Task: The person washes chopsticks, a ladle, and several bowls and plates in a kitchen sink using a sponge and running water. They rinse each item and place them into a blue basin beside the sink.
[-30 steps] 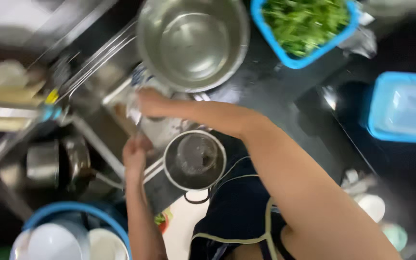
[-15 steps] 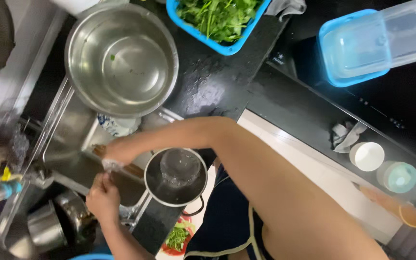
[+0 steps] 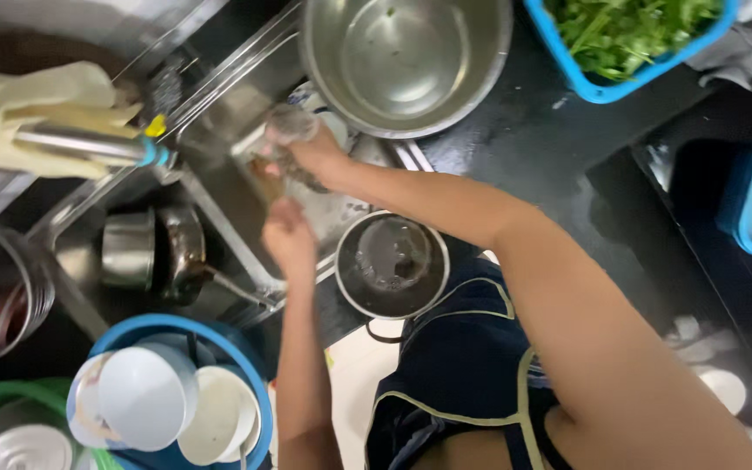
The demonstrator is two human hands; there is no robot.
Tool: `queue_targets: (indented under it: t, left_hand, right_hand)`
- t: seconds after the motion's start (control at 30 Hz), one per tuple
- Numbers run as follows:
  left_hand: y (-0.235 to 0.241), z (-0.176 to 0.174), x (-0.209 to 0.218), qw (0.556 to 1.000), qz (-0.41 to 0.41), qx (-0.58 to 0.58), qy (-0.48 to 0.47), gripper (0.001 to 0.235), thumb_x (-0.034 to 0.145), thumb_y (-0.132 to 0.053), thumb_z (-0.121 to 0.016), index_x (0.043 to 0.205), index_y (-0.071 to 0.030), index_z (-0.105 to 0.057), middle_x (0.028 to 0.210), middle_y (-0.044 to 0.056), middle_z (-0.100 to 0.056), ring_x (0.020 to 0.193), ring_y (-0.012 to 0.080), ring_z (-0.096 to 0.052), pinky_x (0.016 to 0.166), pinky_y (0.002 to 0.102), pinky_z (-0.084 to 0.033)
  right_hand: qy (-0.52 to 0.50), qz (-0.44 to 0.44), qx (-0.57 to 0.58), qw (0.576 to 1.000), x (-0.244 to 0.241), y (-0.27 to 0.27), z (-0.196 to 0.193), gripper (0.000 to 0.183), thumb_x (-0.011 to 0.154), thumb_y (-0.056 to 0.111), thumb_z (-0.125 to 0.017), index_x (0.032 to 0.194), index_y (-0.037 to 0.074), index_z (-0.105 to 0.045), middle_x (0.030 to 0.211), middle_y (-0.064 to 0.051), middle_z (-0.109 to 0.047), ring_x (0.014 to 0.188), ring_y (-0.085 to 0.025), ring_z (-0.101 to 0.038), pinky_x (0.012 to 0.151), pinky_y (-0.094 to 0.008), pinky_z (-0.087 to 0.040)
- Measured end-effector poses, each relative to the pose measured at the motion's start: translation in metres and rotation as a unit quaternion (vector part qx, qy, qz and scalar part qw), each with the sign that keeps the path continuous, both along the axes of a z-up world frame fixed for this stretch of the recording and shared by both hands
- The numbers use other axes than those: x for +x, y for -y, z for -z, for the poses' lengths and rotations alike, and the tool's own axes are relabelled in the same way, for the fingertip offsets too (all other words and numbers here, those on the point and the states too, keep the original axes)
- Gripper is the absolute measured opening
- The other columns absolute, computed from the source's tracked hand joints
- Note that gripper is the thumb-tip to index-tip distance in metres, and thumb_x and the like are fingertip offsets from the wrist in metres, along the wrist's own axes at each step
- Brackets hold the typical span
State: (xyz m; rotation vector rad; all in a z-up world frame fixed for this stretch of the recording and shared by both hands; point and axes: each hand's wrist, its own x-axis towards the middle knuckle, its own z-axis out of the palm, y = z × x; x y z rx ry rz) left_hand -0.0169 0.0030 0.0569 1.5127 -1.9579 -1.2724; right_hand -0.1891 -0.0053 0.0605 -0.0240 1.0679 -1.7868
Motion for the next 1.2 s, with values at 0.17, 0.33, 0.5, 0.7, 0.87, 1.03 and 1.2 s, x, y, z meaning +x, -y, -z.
queue_targets:
  t: [0.17,0.33,0.5,0.7,0.87,1.03,1.2]
  left_hand:
    - [-0.009,-0.002,-0.034,0.982,0.065,-0.173,0.032,0.026,0.101,-0.017,-0.057,0.092,0.004,-0.069,0.079,0.029,-0.066,0.077,0.0452,-0.067,0.068,0.052,-0.05]
    - [0.006,-0.006,-0.046,0.998,0.015,-0.059,0.007,0.026,0.097,-0.016,-0.051,0.115,0.0,-0.063,0.074,0.024,-0.069,0.068,0.035,-0.07,0.068,0.045,-0.053]
    - [0.021,-0.02,-0.023,0.986,0.14,0.078,0.053,0.03,0.101,-0.03,-0.057,0.106,-0.005,-0.073,0.086,0.011,-0.08,0.078,0.0227,-0.08,0.072,0.034,-0.058]
    - [0.006,-0.035,0.044,0.985,0.15,0.061,0.061,0.032,0.097,-0.032,-0.066,0.116,-0.007,-0.075,0.092,0.013,-0.079,0.087,0.0182,-0.075,0.08,0.032,-0.056]
    - [-0.003,0.003,0.067,0.971,0.102,0.214,0.026,0.031,0.099,-0.028,-0.063,0.118,-0.005,-0.073,0.084,0.012,-0.075,0.076,0.0137,-0.07,0.073,0.03,-0.055]
    - [-0.006,0.063,0.072,0.959,0.054,0.273,-0.061,0.03,0.098,-0.023,-0.064,0.12,-0.002,-0.07,0.088,0.008,-0.074,0.078,0.0127,-0.069,0.071,0.028,-0.056]
    - [-0.007,0.119,0.067,0.94,0.04,0.308,-0.142,0.03,0.102,-0.02,-0.063,0.122,0.002,-0.066,0.092,0.008,-0.071,0.081,0.0128,-0.066,0.073,0.026,-0.057]
  right_hand:
    - [0.159,-0.094,0.068,0.98,0.0,0.007,-0.013,0.017,0.099,0.02,-0.054,0.112,0.011,-0.06,0.102,-0.017,-0.077,0.081,-0.028,-0.077,0.071,-0.043,-0.061]
    - [0.016,-0.203,0.108,0.973,0.0,0.002,0.014,0.025,0.102,0.022,-0.062,0.117,0.003,-0.066,0.104,-0.016,-0.077,0.088,-0.022,-0.077,0.077,-0.039,-0.062]
    - [-0.375,-0.174,0.283,0.866,-0.023,0.004,0.079,0.072,0.069,0.014,-0.087,0.126,-0.008,-0.05,0.109,-0.019,-0.069,0.095,-0.024,-0.072,0.08,-0.035,-0.065]
    - [-0.36,-0.24,0.359,0.827,-0.046,-0.007,0.153,0.048,0.079,0.012,-0.076,0.12,-0.003,-0.057,0.093,-0.016,-0.068,0.076,-0.022,-0.067,0.065,-0.038,-0.056]
    - [-0.285,-0.323,0.354,0.83,-0.057,-0.02,0.181,0.031,0.087,0.011,-0.067,0.116,0.0,-0.062,0.08,-0.013,-0.067,0.06,-0.022,-0.063,0.052,-0.04,-0.048]
    - [-0.263,-0.303,0.336,0.852,-0.062,-0.031,0.206,0.023,0.088,0.006,-0.065,0.111,0.002,-0.066,0.076,-0.009,-0.069,0.059,-0.021,-0.064,0.05,-0.041,-0.049]
    - [-0.403,-0.254,0.351,0.806,-0.062,-0.052,0.22,0.037,0.088,0.014,-0.067,0.119,0.0,-0.052,0.096,-0.012,-0.064,0.071,-0.027,-0.071,0.059,-0.042,-0.059]
